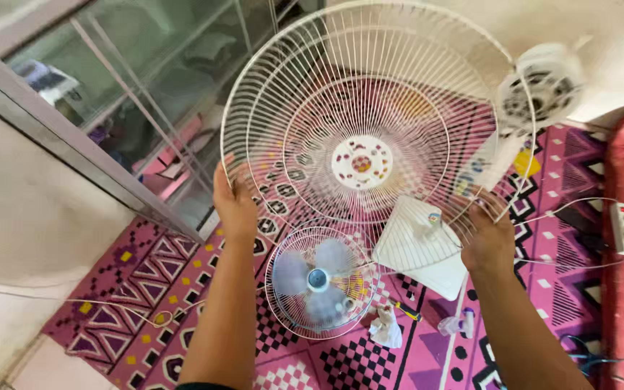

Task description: The person wipes the fan blades with a cloth, then attaches the front grill and secures it with a knob. They then place the fan blades onto the motor shaft and tighten the central nut to complete the assembly.

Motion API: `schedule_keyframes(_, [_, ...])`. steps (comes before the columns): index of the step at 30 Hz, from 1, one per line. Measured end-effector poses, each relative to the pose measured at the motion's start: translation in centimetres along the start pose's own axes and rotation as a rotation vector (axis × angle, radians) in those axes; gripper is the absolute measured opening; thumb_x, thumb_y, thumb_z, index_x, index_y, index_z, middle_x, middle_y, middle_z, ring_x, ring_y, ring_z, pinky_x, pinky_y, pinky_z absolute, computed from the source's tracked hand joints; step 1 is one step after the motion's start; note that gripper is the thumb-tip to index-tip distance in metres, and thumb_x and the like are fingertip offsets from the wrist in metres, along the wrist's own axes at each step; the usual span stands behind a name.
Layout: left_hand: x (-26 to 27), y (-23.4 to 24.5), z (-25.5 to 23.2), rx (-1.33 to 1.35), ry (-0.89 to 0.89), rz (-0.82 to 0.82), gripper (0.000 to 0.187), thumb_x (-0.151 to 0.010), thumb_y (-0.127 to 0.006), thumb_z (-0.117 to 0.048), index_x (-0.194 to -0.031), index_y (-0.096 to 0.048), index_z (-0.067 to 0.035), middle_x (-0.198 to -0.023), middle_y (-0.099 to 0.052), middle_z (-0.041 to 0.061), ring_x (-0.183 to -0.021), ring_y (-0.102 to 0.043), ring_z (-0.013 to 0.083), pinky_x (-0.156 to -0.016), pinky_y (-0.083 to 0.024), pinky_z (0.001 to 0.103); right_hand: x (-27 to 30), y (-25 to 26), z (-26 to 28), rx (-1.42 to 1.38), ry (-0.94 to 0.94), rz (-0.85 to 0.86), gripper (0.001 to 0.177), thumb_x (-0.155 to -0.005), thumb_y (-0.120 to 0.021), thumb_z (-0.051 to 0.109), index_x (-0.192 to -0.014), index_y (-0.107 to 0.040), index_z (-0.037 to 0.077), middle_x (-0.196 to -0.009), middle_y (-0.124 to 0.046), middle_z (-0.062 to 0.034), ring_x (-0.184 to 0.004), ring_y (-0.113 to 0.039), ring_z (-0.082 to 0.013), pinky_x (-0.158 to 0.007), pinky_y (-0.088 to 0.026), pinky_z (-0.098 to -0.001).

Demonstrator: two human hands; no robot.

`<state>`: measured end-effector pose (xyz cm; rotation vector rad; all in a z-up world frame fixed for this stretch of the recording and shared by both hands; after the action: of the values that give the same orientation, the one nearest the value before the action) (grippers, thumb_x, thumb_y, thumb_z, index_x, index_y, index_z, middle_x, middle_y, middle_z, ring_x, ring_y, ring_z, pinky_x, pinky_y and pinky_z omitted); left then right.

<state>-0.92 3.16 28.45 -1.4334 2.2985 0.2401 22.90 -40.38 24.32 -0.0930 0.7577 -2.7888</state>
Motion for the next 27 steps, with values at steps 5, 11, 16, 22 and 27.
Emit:
schedule_keyframes(5, [1.9, -1.7, -2.8, -0.188, -0.360, 0.032, 0.052, -0.096, -0.055, 0.011, -0.147, -0.048, 0.003, -0.133, -0.062, 0.020, -0.120, -0.061, 0.0256, -0.101, -0.047, 0.035, 3.4, 1.9, 3.1, 0.017, 0.046, -0.020, 0.034, -0.103, -0.045, 0.002, -0.137, -0.052, 0.005, -0.118, -0.069, -0.0209, -0.106, -0.071, -0.0353, -0.092, -0.058, -0.0484])
schedule_keyframes(11, [1.2, -6.6, -3.8, -0.082, -0.103, 0.160, 0.044, -0.102, -0.054, 0.002, -0.146, -0.047, 0.002, -0.136, -0.060, 0.015, -0.125, -0.059, 0.0248, -0.107, -0.045, 0.033, 5.2, 5.3, 7.8, -0.002, 0.090, -0.141, 0.030, -0.105, -0.050, 0.001, -0.135, -0.054, 0.002, -0.118, -0.067, -0.0207, -0.106, -0.069, -0.0367, -0.091, -0.058, -0.0516])
schedule_keyframes(16, [-0.8, -11.2, -9.2, 0.143, -0.205, 0.287, 0.045, -0.100, -0.047, 0.009, -0.145, -0.052, 0.001, -0.137, -0.062, 0.014, -0.126, -0.060, 0.0235, -0.107, -0.044, 0.032, 5.1, 7.8, 10.8, -0.013, 0.120, -0.173, 0.036, -0.101, -0.049, -0.001, -0.136, -0.056, 0.005, -0.118, -0.068, -0.0181, -0.105, -0.070, -0.0347, -0.093, -0.058, -0.0496])
schedule_keyframes(22, [-2.7, -14.9, -13.2, 0.243, 0.023, 0.399, 0.048, -0.102, -0.041, 0.007, -0.146, -0.051, -0.010, -0.130, -0.063, 0.009, -0.103, -0.065, 0.0151, -0.084, -0.053, 0.027, 3.8, 8.5, 13.7, 0.038, 0.231, -0.204, 0.032, -0.104, -0.050, 0.002, -0.136, -0.056, 0.000, -0.120, -0.067, -0.0169, -0.105, -0.069, -0.0324, -0.093, -0.059, -0.0473])
schedule_keyframes(27, [-3.5, -16.2, -15.4, 0.100, -0.078, 0.449, 0.043, -0.104, -0.044, 0.004, -0.144, -0.053, -0.011, -0.123, -0.070, 0.008, -0.099, -0.069, 0.0142, -0.082, -0.054, 0.028, 4.2, 8.8, 14.9, 0.072, 0.249, -0.225, 0.032, -0.105, -0.047, 0.001, -0.136, -0.055, 0.000, -0.122, -0.068, -0.0183, -0.106, -0.070, -0.0299, -0.093, -0.057, -0.0442])
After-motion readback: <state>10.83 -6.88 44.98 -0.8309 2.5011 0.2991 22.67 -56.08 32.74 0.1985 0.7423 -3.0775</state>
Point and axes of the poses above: each hand's wrist, its own x-axis away from the middle knuckle, its own y-axis out of the back of the hand, z = x × y, the point moved 7 cm from there along -x, towards the middle knuckle
